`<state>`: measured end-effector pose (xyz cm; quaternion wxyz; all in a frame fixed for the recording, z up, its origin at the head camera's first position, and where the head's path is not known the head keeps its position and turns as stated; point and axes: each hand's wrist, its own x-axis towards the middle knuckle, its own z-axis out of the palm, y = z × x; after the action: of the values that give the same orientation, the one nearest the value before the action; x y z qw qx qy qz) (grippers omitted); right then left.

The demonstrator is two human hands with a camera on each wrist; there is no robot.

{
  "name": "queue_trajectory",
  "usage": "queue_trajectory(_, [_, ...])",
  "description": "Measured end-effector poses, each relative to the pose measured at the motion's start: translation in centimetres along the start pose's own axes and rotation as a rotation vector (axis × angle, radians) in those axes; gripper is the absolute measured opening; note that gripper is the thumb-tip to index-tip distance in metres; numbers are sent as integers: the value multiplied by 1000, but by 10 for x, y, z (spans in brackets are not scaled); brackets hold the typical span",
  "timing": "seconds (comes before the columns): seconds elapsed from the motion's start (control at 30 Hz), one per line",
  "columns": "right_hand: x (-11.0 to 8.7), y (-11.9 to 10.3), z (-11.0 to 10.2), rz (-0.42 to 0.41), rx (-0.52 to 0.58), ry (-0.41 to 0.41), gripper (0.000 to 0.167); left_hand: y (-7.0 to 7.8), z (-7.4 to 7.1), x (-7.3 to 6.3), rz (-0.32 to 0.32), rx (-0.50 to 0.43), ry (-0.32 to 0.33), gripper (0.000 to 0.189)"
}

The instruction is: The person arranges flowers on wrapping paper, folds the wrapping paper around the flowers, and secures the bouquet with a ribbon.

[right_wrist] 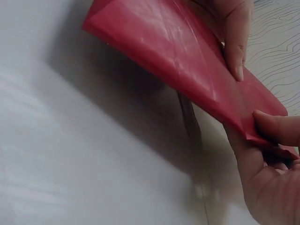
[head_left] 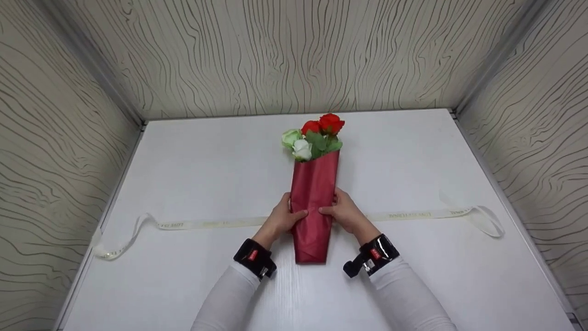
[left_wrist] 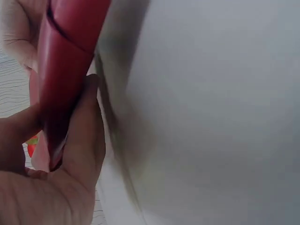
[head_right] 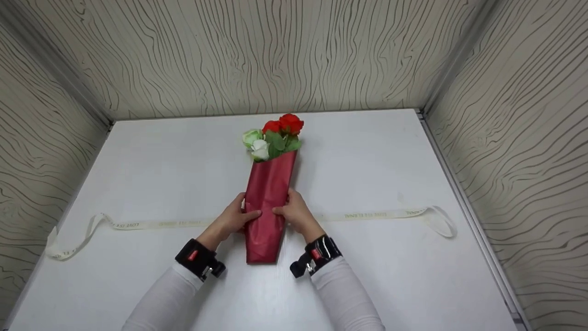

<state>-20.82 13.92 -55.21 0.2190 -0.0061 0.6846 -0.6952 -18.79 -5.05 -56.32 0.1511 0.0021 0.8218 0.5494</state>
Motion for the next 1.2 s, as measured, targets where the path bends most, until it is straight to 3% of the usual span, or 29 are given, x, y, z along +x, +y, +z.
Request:
queue_trajectory(0.27, [11,15,0,-19,-70,62,59,5,2,1,-43,242,25,53])
queue_trajectory(0.57, [3,11,-1,-20,-130,31,59,5,0,-5,-21,311,56,45])
queue_trajectory(0.67, [3,14,-1,-33,-171,54,57,2,1,-6,-2,317,83,52])
queue_trajectory(0.73, [4,16,0,-49,-252,91,53,0,3,-6,16,372,116,60])
queue_trajectory(0.83, [5,20,2,-91,-457,163,48,-1,7,-7,84,524,194,69])
queue_trajectory(1.0, [1,22,5,-157,-760,260,53,-1,16,-14,307,806,319,58])
queue_trajectory(1.1, [-4,23,6,-205,-869,309,65,-2,20,-21,435,945,335,48])
queue_trajectory(1.2, [-14,22,8,-279,-997,363,73,-5,22,-27,499,1040,299,44])
